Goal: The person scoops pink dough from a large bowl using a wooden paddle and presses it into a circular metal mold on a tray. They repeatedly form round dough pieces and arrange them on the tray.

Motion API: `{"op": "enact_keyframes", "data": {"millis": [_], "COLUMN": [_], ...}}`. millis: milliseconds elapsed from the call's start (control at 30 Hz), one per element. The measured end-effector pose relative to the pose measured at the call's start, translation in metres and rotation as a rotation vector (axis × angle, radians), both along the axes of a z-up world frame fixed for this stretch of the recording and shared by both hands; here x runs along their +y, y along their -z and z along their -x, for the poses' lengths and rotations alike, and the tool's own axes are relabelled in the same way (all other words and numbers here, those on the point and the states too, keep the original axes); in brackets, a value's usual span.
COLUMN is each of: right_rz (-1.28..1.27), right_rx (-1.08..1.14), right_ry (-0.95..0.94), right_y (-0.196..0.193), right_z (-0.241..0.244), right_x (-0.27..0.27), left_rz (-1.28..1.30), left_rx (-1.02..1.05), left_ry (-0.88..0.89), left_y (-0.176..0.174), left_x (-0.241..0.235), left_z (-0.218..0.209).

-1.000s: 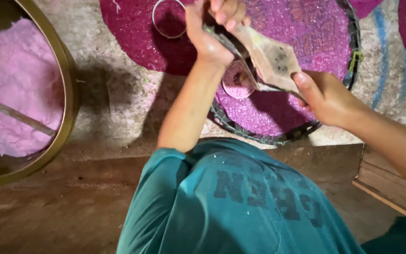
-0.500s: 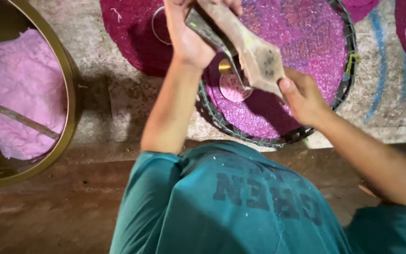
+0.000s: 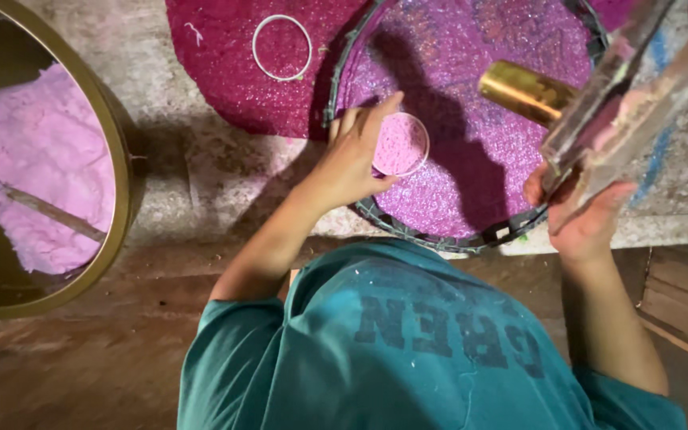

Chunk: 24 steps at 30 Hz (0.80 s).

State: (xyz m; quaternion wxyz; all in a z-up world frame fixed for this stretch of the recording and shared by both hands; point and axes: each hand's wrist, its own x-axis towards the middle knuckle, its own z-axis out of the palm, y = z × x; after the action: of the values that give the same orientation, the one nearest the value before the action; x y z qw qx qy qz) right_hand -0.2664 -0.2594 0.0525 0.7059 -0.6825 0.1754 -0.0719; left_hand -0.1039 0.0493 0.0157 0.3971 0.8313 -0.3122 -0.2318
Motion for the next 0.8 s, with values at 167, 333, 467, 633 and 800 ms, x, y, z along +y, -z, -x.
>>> {"op": "enact_keyframes", "data": {"millis": [167, 333, 467, 633, 800], "right_rz": [-0.259, -0.188, -0.087, 0.155, 0.447], "right_rx": [-0.017, -0.014, 0.031, 0.380, 0.634], "right_ry": [0.008, -0.003, -0.058, -0.427, -0.754], "right_y": [0.015, 0.018, 0.010, -0.008, -0.040], "right_z": [0.020, 0.018, 0.006, -0.056, -0.134], "right_x": [-0.016, -0.015, -0.012, -0.017, -0.012], "left_rz": [0.073, -0.083, -0.003, 1.092, 1.724], "left_rx": [-0.021, -0.047, -0.170, 0.769, 1.086], "left_ry": [-0.022, -0.022, 0.027, -0.137, -0.307], "left_y": [-0.005, 0.007, 0.020, 0.016, 0.007], "left_x": [-0.011, -0.035, -0.043, -0.072, -0.102], "left_z": [-0.035, -0.079, -0.091, -0.096, -0.108]}}
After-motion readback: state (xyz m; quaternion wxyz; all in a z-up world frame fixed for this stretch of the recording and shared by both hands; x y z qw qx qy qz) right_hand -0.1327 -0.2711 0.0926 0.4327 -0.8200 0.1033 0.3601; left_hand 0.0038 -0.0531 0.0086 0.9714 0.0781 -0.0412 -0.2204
